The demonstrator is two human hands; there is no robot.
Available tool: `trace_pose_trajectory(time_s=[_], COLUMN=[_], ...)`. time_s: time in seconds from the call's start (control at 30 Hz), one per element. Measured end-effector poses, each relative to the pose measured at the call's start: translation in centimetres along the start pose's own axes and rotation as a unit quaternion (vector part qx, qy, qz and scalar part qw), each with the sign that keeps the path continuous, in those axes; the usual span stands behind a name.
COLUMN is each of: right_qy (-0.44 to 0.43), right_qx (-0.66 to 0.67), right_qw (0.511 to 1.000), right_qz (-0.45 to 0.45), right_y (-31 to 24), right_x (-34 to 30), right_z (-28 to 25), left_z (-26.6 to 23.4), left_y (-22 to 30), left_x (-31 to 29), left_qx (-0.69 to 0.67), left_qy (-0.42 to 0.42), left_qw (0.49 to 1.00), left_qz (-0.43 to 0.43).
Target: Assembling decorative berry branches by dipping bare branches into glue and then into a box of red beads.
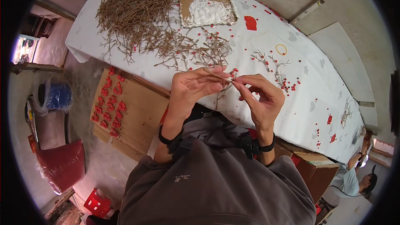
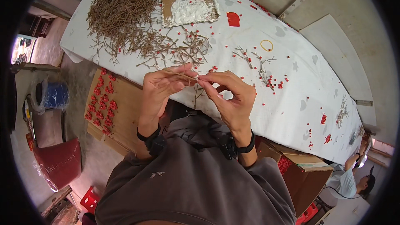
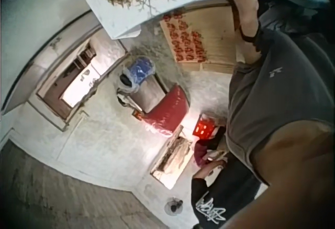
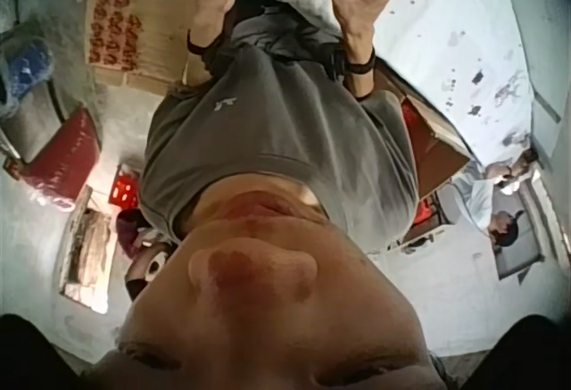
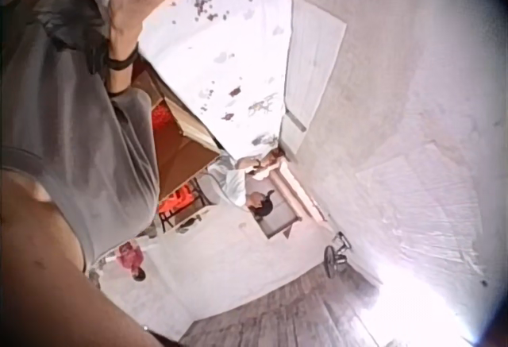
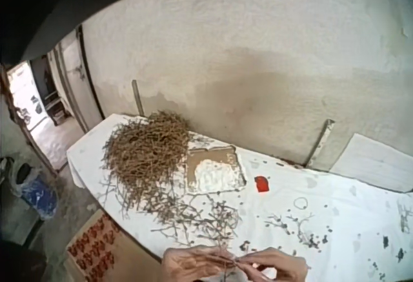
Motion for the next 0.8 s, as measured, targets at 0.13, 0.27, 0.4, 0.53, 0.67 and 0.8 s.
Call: trace_pose_trajectory(time_s=[0.13,0.27,0.4,0.53,0.67,0.8], right_qy=[-0.027,-0.026,-0.028,-0.069,-0.107,-0.148], right_qx=[0.050,0.062,-0.033,-0.177,-0.186,-0.161], right_qw=[0.998,0.996,0.999,0.975,0.971,0.976], right_qz=[0.039,0.054,-0.008,-0.117,-0.102,-0.003], right_y=[0.3,0.6,0.2,-1.5,-0.7,3.7], right_x=[0.2,0.6,2.4,3.9,4.6,5.0], right_z=[1.5,2.5,2.6,3.1,4.5,6.9], left_z=[-1.5,-2.7,-4.7,-6.3,-7.8,-15.1], left_y=[0.3,0.5,1.8,1.7,1.1,0.4], left_x=[0.1,0.1,0.0,-0.5,-0.1,4.6], left_qx=[-0.009,-0.021,-0.020,0.028,0.078,0.265], left_qy=[0.040,0.081,0.121,0.143,0.166,0.163], left_qw=[0.999,0.996,0.991,0.988,0.982,0.951], left_qz=[-0.017,-0.028,-0.045,-0.049,-0.053,0.006])
Point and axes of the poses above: each hand's wrist, its own x-axis towards the middle knuckle, its own z-axis out of the palm, y = z × x, the point moved 6 cm from there along x, towards the middle knuckle, and after that the axes turned 10 degrees about z, right-handed, at the moved point
